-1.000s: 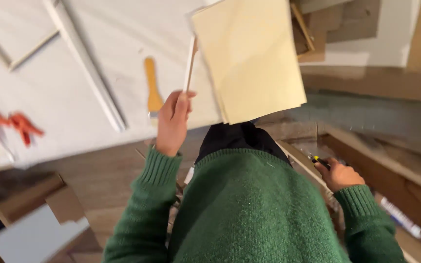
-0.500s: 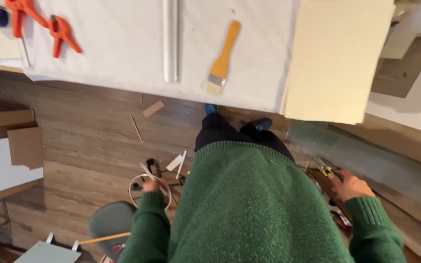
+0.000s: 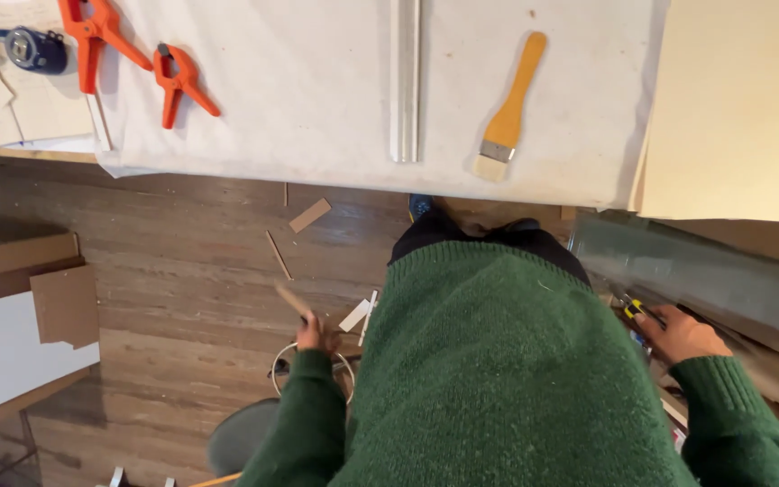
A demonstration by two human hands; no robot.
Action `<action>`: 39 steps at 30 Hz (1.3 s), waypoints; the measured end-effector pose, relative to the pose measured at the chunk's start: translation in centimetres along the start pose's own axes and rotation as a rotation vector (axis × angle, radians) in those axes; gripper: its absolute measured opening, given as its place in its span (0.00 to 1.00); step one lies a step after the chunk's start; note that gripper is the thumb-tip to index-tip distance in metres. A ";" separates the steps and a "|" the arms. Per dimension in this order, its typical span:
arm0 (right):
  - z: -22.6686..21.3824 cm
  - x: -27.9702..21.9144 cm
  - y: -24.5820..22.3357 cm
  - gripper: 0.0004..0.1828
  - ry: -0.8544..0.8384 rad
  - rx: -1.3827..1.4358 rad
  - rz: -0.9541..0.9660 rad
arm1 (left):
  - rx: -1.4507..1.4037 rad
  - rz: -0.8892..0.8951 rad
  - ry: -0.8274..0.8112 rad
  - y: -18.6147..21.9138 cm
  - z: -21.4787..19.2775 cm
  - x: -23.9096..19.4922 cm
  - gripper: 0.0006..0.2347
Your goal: Using a utility knife and metal straightedge to cut mat board for framing a photograph.
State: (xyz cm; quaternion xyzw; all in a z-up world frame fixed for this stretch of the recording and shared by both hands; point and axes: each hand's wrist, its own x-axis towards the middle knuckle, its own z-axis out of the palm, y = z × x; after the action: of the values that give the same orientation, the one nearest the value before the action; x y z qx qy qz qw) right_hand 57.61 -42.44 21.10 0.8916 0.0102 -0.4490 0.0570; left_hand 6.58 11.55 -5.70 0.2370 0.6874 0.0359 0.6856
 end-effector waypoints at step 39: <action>-18.5 1.4 -18.8 0.12 0.417 0.914 -0.372 | 1.489 0.381 -0.637 24.5 42.1 -26.7 0.13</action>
State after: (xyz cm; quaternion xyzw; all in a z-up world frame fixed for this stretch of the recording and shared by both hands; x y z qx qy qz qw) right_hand 71.96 -21.77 29.16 0.8791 -0.0176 -0.2234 -0.4207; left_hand 52.34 11.57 25.79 0.7397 0.2526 -0.3818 0.4933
